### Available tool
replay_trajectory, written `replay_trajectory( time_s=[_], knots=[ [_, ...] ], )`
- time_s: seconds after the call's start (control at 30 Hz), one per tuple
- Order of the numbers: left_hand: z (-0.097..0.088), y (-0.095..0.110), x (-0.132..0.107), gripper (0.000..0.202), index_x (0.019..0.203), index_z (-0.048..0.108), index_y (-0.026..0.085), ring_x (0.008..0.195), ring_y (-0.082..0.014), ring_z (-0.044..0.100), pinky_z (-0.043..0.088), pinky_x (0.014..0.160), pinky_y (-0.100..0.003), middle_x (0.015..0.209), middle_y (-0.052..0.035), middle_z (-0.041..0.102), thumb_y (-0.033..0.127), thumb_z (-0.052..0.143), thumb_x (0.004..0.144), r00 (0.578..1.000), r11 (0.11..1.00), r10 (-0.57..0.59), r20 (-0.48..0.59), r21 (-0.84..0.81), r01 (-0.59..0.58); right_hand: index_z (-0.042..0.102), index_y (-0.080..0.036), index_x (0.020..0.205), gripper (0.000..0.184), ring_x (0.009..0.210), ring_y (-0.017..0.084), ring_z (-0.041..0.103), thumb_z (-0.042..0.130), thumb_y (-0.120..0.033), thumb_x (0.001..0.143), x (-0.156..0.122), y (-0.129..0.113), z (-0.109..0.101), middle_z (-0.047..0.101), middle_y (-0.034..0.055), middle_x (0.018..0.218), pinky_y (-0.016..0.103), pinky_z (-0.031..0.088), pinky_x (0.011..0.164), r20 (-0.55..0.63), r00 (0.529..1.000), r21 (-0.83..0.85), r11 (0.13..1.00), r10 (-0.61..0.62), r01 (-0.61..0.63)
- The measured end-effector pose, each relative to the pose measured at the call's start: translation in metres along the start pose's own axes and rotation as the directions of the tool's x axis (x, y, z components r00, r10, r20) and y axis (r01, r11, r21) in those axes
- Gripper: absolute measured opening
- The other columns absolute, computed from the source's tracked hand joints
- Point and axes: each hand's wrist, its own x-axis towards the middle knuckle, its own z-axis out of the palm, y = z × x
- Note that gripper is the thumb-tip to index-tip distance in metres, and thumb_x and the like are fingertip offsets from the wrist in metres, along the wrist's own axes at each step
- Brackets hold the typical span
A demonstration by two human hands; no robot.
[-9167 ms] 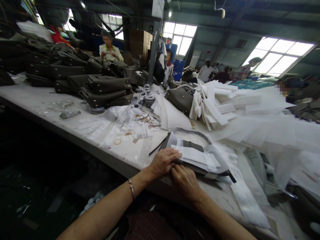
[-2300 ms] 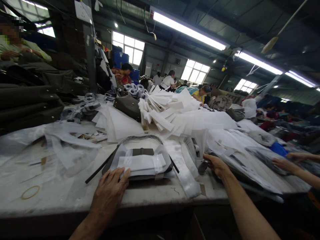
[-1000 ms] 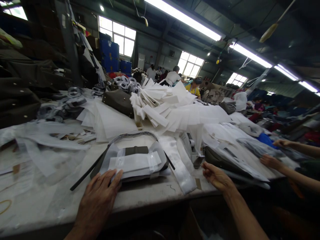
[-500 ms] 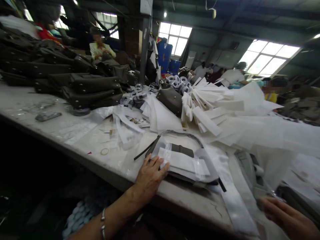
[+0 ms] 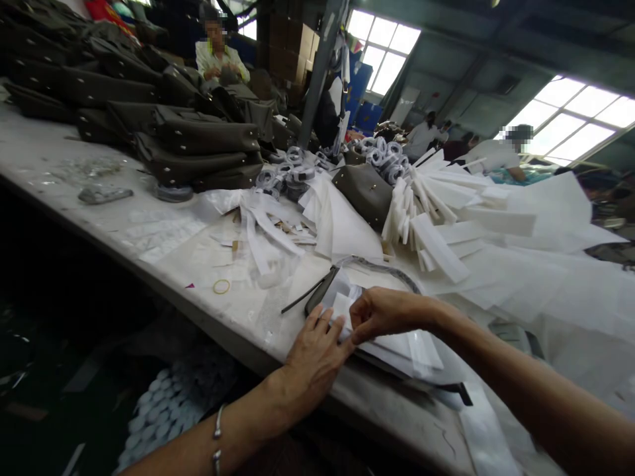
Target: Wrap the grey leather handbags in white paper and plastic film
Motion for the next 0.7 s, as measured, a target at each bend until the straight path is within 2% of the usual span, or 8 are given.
replay_trajectory(
  time_s=[0.1, 0.23, 0.33, 0.5, 0.6, 0.7],
  knots=[
    [0.0, 0.0, 0.0, 0.043, 0.14, 0.048, 0.028, 0.123, -0.0314, 0.051, 0.024, 0.113, -0.051, 0.13, -0.0095, 0.058, 0.028, 0.05, 0.097, 1.0, 1.0, 0.002, -0.019, 0.009, -0.002, 0.07, -0.02, 0.069, 0.009, 0.055, 0.011, 0.053, 0.07, -0.029, 0.071, 0.023, -0.007, -0.009, 0.061, -0.0046, 0.057, 0.02, 0.034, 0.049, 0.088, 0.991, -0.161, 0.983, 0.103, -0.088],
    [-0.001, 0.0, 0.002, 0.044, 0.142, 0.046, 0.027, 0.122, -0.0304, 0.052, 0.024, 0.114, -0.052, 0.133, -0.0128, 0.056, 0.031, 0.047, 0.098, 1.0, 1.0, -0.008, -0.022, 0.02, 0.009, 0.073, -0.019, 0.073, 0.013, 0.059, 0.012, 0.057, 0.071, -0.028, 0.065, 0.042, -0.013, -0.014, 0.063, -0.0034, 0.06, 0.02, 0.036, 0.05, 0.178, 0.962, -0.271, 0.95, 0.207, -0.155],
    [-0.003, -0.001, 0.004, 0.04, 0.139, 0.049, 0.028, 0.122, -0.0306, 0.053, 0.025, 0.113, -0.053, 0.132, -0.0122, 0.057, 0.032, 0.045, 0.099, 1.0, 0.999, -0.013, -0.028, 0.041, 0.014, 0.074, -0.017, 0.08, 0.022, 0.061, 0.013, 0.058, 0.07, -0.029, 0.063, 0.051, -0.016, -0.016, 0.064, -0.0025, 0.064, 0.02, 0.038, 0.053, 0.244, 0.943, -0.315, 0.938, 0.226, -0.143],
    [-0.002, -0.002, 0.004, 0.038, 0.138, 0.05, 0.03, 0.121, -0.0325, 0.053, 0.026, 0.11, -0.06, 0.13, -0.0121, 0.059, 0.033, 0.042, 0.101, 1.0, 0.999, -0.005, -0.007, 0.04, 0.005, 0.075, -0.015, 0.081, 0.024, 0.064, 0.014, 0.058, 0.073, -0.032, 0.065, 0.059, -0.018, -0.021, 0.064, -0.002, 0.066, 0.021, 0.039, 0.054, 0.296, 0.923, -0.371, 0.92, 0.245, -0.125],
    [-0.002, -0.002, 0.003, 0.037, 0.138, 0.05, 0.032, 0.122, -0.0339, 0.053, 0.027, 0.108, -0.063, 0.132, -0.0119, 0.058, 0.035, 0.04, 0.102, 1.0, 0.999, 0.007, 0.016, 0.033, -0.007, 0.076, -0.014, 0.084, 0.025, 0.065, 0.014, 0.059, 0.074, -0.032, 0.067, 0.062, -0.017, -0.021, 0.065, -0.0013, 0.067, 0.02, 0.04, 0.054, 0.295, 0.92, -0.415, 0.902, 0.258, -0.12],
    [-0.002, -0.002, 0.003, 0.037, 0.137, 0.05, 0.032, 0.123, -0.0348, 0.052, 0.028, 0.108, -0.065, 0.132, -0.0117, 0.058, 0.035, 0.039, 0.102, 0.999, 1.0, -0.003, 0.033, 0.023, 0.002, 0.077, -0.013, 0.084, 0.025, 0.063, 0.015, 0.061, 0.073, -0.032, 0.069, 0.062, -0.018, -0.017, 0.067, 0.0004, 0.068, 0.022, 0.04, 0.053, 0.255, 0.94, -0.519, 0.852, 0.226, -0.064]
  ],
)
